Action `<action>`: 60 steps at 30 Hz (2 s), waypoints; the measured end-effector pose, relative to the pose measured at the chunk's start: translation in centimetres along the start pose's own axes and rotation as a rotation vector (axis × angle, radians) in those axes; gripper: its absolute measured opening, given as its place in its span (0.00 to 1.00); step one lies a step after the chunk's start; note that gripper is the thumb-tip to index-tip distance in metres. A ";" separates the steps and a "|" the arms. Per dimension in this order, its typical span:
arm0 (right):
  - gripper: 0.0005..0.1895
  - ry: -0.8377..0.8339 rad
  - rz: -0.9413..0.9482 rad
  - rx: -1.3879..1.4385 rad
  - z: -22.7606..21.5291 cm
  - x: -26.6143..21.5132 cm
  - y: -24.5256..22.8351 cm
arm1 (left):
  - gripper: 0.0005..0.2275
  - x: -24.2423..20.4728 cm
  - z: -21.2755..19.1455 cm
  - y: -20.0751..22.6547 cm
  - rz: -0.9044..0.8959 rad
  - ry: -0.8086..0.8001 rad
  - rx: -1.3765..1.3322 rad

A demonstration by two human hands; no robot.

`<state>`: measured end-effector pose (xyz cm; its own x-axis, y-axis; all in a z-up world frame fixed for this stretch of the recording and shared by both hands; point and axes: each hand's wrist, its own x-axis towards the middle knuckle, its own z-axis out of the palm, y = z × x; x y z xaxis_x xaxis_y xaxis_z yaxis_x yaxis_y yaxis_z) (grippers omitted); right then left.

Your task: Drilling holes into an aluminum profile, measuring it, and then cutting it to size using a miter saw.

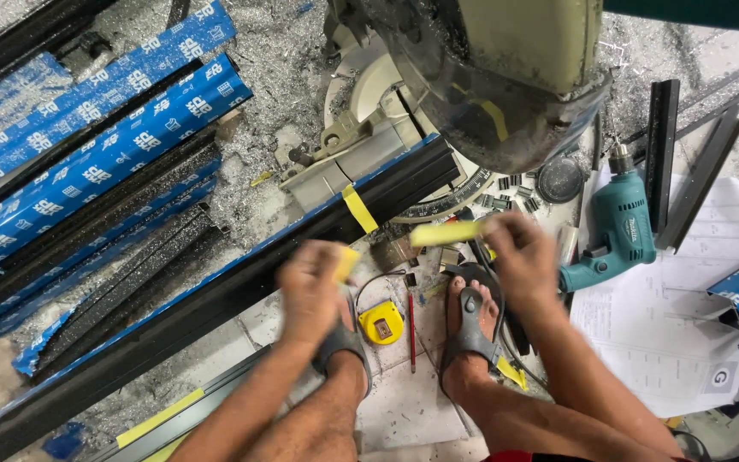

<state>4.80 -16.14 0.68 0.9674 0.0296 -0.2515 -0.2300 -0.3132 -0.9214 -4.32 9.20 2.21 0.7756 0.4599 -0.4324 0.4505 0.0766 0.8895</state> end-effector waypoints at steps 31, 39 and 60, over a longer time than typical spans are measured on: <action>0.04 -0.107 -0.212 -0.322 7.2 5.8 4.5 | 0.36 6.2 -4.8 -3.0 0.514 0.022 1.046; 0.02 -0.059 -0.172 -0.372 7.7 5.4 4.5 | 0.36 6.4 -5.0 -3.6 0.560 0.044 1.055; 0.28 -0.046 -0.068 -0.541 10.4 2.9 2.1 | 0.38 6.8 -4.8 -3.9 0.603 0.076 1.067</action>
<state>6.04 -6.87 -5.09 0.9697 0.1044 -0.2210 -0.0684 -0.7522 -0.6554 -2.93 16.31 -3.49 0.9734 0.2241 0.0472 0.1925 -0.9122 0.3617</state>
